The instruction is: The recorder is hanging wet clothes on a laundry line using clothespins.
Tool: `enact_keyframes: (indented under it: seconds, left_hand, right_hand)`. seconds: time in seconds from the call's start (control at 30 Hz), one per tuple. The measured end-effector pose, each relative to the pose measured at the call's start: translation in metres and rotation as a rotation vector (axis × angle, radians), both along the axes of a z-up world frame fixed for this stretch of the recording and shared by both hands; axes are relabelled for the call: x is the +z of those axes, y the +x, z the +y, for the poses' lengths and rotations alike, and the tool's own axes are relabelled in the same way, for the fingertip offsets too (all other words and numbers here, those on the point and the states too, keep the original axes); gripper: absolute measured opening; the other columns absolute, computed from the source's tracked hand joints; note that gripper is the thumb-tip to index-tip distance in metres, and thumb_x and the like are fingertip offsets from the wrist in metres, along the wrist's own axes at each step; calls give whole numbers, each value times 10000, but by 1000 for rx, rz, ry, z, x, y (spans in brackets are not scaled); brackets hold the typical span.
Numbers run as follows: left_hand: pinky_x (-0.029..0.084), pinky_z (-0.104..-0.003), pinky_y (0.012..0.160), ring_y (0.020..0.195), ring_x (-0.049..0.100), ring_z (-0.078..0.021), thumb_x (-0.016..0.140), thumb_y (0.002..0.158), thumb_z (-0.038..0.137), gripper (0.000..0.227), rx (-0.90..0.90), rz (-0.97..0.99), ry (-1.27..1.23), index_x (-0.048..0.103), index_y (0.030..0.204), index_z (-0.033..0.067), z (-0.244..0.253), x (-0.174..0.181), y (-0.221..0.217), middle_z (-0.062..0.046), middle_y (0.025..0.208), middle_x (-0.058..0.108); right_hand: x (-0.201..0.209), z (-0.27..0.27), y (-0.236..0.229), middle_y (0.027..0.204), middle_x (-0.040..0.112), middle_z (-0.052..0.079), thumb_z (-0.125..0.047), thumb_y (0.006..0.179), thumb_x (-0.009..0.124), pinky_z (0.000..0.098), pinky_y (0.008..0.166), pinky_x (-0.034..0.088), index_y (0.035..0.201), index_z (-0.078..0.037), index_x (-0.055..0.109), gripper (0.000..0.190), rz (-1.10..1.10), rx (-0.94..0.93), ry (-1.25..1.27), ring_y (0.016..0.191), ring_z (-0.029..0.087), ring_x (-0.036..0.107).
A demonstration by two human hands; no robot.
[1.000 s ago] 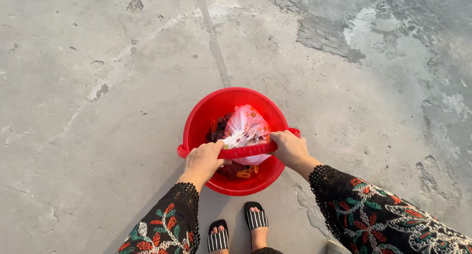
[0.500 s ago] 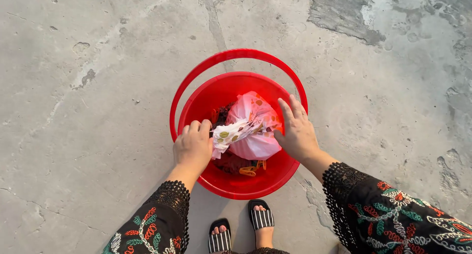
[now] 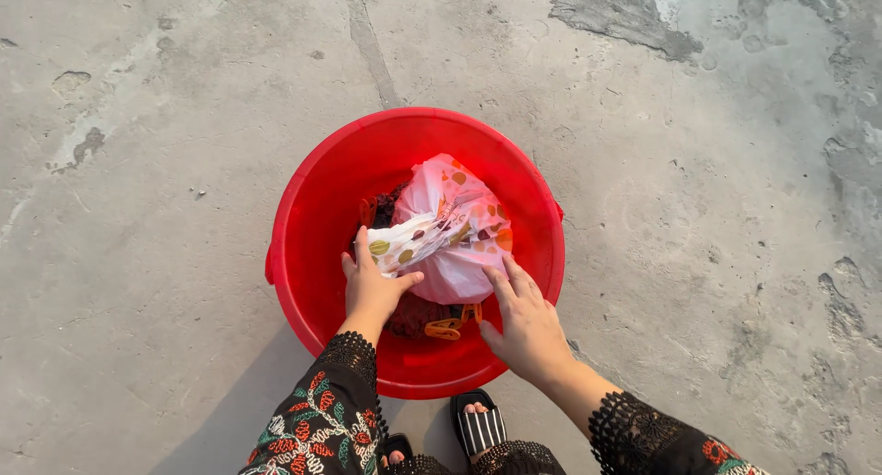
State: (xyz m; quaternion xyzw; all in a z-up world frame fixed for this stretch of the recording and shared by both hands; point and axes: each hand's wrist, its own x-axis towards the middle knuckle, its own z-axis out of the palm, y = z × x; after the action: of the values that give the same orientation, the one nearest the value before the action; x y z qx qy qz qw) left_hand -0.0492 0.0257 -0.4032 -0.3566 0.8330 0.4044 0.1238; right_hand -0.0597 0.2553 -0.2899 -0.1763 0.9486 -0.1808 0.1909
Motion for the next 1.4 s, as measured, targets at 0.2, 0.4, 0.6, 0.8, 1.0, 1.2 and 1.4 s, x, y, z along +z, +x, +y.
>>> enact_keyframes:
  seconds: [0.2,0.4,0.6,0.8,1.0,1.2,1.4]
  left_hand:
    - [563,-400,876,1018,744,-272,881,673,239,654,207,107,256,629,1269,143,18,-18,-8,-133,1146,764]
    - [583,-387,699,762,767,-243,785,774,128,262,290,157,518,760,989,-20,76,90,-12,-159,897,809]
    - [586,-398,696,743,773,-258,752,795,145,223,137,131,484,741,943,-22,89,204,-1,-177,869,794]
    - [569,-433,718,762,749,-329,715,809,250,263,-51,167,273,738,955,33,69,312,20,-188,845,770]
    - [523,-430,901,961,716,-312,730,849,459,486,-430,-45,146,683,1176,103,38,451,75,-159,973,779]
    - [544,-421,881,1036,708,-274,760,807,509,742,-266,197,114,554,1423,151,1,510,142,-113,1178,759]
    - [553,-396,866,778,732,-229,745,803,467,771,-106,61,-72,474,1479,215,-29,552,169,-61,1173,746]
  right_hand:
    - [-29,10,19,1585,326,162,-226,755,814,461,1121,383,1516,-150,420,860,-92,-20,-47,1423,335,377]
    - [-9,1,6,1481,622,76,-516,912,576,440,1088,448,1456,-241,480,617,-901,-939,-647,1324,275,595]
    - [96,-20,-21,1260,683,106,-811,787,432,567,953,459,1283,-172,641,835,-1439,-1193,-1036,1111,311,637]
    - [180,-45,-33,1203,726,91,-382,911,643,534,966,544,1262,-156,637,417,-1474,-1018,-1064,1056,269,705]
    - [238,-47,-26,1177,688,225,-81,964,592,486,955,568,1241,45,595,305,-1514,-954,-946,1016,325,706]
    - [330,-65,-15,1206,691,247,-52,963,419,508,981,574,1254,94,548,351,-1519,-747,-945,1065,342,720]
    - [405,-96,-21,1137,737,161,-187,1012,411,484,914,585,1276,-22,570,349,-1372,-757,-799,975,260,741]
